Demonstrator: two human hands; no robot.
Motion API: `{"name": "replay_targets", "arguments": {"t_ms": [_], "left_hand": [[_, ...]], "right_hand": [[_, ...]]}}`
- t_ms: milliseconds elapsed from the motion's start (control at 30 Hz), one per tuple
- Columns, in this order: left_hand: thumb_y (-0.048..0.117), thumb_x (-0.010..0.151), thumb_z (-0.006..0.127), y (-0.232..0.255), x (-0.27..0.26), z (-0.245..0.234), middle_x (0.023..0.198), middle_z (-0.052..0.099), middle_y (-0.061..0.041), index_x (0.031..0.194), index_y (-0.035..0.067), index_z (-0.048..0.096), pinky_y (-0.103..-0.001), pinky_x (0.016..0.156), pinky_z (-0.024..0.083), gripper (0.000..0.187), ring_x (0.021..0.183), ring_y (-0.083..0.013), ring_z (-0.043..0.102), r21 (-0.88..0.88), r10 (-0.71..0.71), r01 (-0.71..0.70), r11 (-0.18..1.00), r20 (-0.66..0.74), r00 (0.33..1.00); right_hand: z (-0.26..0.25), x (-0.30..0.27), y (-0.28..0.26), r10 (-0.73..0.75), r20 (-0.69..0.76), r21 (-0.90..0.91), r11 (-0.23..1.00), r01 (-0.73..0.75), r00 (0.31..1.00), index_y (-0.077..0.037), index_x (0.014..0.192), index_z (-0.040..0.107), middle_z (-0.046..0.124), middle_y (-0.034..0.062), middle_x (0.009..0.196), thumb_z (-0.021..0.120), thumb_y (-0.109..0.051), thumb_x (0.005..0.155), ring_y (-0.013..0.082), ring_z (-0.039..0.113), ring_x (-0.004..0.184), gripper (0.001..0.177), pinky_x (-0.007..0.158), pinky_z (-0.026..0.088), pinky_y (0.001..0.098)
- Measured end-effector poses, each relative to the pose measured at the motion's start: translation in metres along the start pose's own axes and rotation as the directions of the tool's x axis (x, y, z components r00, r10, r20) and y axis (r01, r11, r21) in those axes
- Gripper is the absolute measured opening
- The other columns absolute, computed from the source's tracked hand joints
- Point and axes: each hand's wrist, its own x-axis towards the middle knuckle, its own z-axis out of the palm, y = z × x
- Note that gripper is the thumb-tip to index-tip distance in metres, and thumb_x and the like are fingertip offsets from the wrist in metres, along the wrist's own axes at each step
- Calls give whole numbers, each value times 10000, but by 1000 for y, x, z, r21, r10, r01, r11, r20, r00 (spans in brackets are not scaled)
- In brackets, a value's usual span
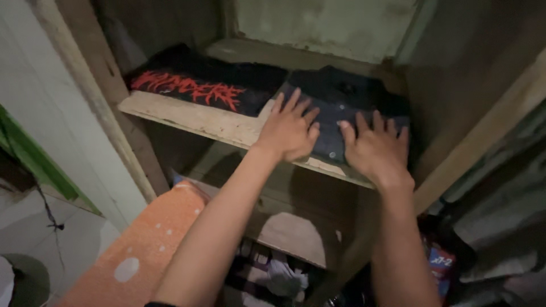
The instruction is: The person uses a pink lint roller to clean a dark gray button-up shirt and a black t-shirt on a wooden table. The person folds the gray shirt and places it on a shelf, then continues to roll the black t-shirt.
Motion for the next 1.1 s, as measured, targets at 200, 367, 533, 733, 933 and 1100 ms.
{"name": "replay_targets", "arguments": {"t_ms": [200,367,533,733,933,1100], "left_hand": [[613,951,330,15,-5,-19,1634,329,-138,1549,183,420,-578,1201,133,742,1517,-333,220,-60,-114,130,990,218,969],[717,936,346,20,-9,-30,1585,334,-172,1511,139,421,-618,1176,77,819,1503,-349,228,-13,-127,133,991,208,970],[632,1035,342,10,-18,-17,1578,442,-197,1508,82,489,-533,1248,172,741,1514,-370,328,16,72,-72,997,32,997],[598,969,391,13,-16,-13,1549,433,-193,1502,137,485,-506,1196,196,710,1467,-393,314,-81,-11,18,997,77,997],[492,980,415,21,-8,-5,1565,444,-190,1496,122,503,-522,1222,198,641,1491,-377,330,6,-49,48,999,99,994],[407,990,398,32,-11,6,1560,465,-187,1502,105,506,-541,1206,209,604,1475,-388,349,-44,-16,13,999,-54,998]], "right_hand": [[-14,-6,-5,147,123,95,983,-159,982,-199,1561,382,224,184,1656,284,-739,920,442,200,1514,844,1189,148,614],[-9,-1,1,151,98,80,984,-159,984,-161,1562,391,251,204,1645,254,-707,974,451,193,1523,814,1217,124,597],[12,0,16,-77,-270,90,990,105,960,-100,1524,500,416,222,1612,279,-552,1060,449,339,1526,684,1271,193,561],[6,-14,19,-29,-80,68,997,34,996,-138,1491,498,383,246,1556,372,-557,998,528,319,1396,658,1162,208,575],[19,-17,21,-40,-223,32,998,48,974,-112,1460,554,471,228,1521,409,-490,1018,491,410,1396,600,1173,259,587],[29,-24,28,-156,-422,94,972,214,893,-67,1427,595,552,176,1531,433,-387,1076,411,509,1435,502,1235,330,567]]}}
